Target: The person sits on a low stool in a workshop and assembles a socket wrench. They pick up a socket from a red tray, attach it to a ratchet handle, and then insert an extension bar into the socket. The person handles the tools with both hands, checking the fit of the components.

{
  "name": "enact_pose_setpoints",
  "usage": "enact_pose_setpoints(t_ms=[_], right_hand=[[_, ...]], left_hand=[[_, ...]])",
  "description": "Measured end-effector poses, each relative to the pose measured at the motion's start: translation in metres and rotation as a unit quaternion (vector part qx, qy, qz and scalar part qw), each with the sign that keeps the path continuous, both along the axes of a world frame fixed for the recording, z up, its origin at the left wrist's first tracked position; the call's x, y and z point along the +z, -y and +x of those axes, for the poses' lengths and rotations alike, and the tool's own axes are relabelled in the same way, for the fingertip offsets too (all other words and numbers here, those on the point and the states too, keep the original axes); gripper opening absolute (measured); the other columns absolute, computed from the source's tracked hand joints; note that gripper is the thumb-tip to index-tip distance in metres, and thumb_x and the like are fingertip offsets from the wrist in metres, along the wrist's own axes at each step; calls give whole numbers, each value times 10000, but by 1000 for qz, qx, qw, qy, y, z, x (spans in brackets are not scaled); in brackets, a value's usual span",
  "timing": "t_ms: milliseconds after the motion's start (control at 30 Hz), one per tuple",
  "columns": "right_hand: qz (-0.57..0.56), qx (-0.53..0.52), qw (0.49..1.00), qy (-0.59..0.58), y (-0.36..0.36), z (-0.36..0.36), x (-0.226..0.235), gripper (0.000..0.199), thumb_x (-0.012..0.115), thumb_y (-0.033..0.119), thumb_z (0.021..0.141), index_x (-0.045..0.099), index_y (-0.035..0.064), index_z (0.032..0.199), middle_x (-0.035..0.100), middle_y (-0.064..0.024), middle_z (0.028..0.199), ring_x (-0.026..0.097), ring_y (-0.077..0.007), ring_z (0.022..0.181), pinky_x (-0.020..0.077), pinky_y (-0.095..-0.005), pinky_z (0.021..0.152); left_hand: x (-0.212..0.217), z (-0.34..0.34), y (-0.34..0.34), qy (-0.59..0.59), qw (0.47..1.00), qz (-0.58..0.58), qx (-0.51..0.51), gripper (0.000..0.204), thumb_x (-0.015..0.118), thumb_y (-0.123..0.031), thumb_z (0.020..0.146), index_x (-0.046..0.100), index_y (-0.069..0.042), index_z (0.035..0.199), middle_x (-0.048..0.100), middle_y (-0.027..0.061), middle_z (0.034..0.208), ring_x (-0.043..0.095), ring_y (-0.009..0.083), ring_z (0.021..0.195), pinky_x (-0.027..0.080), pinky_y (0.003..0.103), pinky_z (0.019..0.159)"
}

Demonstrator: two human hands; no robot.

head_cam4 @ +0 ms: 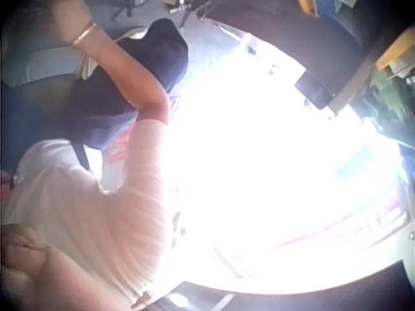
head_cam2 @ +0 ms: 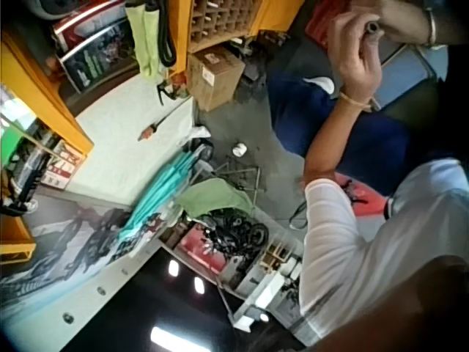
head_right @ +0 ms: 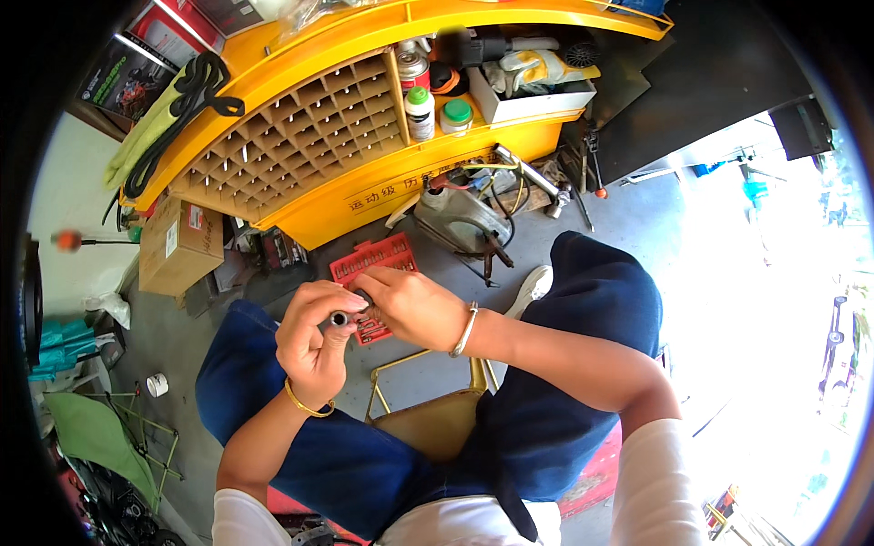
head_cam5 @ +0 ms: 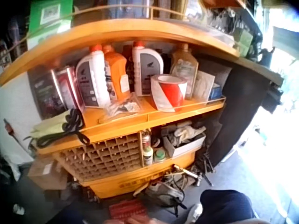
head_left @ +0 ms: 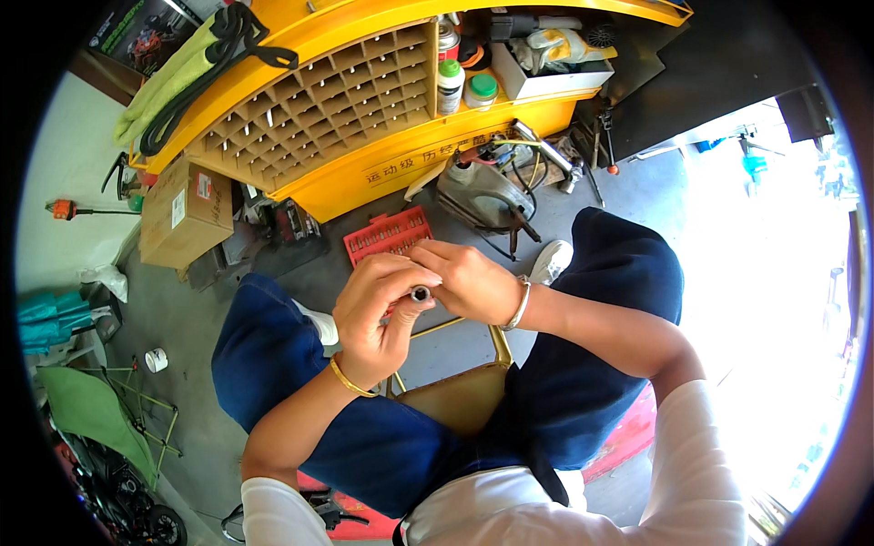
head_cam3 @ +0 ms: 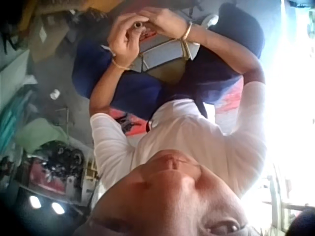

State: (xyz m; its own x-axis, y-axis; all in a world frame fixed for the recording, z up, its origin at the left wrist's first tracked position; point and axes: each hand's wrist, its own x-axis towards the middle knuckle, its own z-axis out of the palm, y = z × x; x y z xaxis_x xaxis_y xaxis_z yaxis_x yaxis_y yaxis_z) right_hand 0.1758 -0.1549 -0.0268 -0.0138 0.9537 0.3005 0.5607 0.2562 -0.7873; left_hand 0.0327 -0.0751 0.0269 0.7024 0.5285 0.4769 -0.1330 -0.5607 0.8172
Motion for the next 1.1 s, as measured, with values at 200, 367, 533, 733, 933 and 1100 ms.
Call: enact_pose_setpoints(t_ms=[200,367,533,733,933,1100], right_hand=[[-78,-17,995,-57,7,0,9,345,678,107,800,511,-39,1064,600,-182,832,597,-400,780,489,-430,644],[-210,-24,962,-172,11,-3,27,340,675,128,825,526,-38,1081,608,-206,749,641,-311,680,478,-383,592],[-187,-49,962,-193,21,4,-4,336,673,167,845,562,-18,1101,651,-147,876,631,-208,783,501,-330,671],[-216,-38,952,-211,23,-3,18,187,637,117,893,574,-6,1019,645,-82,831,583,-133,729,485,-290,678],[-175,-45,959,-217,28,-7,8,191,667,137,864,589,0,973,619,-126,702,557,-185,593,462,-317,595],[-237,-31,948,-209,32,-3,19,133,607,63,903,576,-8,1012,621,-53,901,579,-112,861,487,-289,802]], left_hand=[[-3,7,-10,27,999,7,16,377,702,-169,817,551,-24,1130,546,138,1088,564,252,973,481,359,798],[39,6,10,159,886,-405,-158,712,567,-540,869,298,-91,1351,407,112,1148,491,228,973,468,441,863],[116,27,70,294,439,-713,-462,824,416,-698,843,230,-88,1365,395,100,1097,490,215,926,506,417,770],[125,34,128,306,347,-779,-423,764,440,-633,858,242,-84,1351,403,95,1090,496,200,896,499,389,740],[130,33,147,304,353,-788,-404,706,464,-568,873,253,-81,1338,411,90,1084,502,186,867,493,361,710],[132,32,154,305,356,-785,-405,659,484,-513,885,263,-78,1327,418,86,1078,508,174,842,488,338,685]])
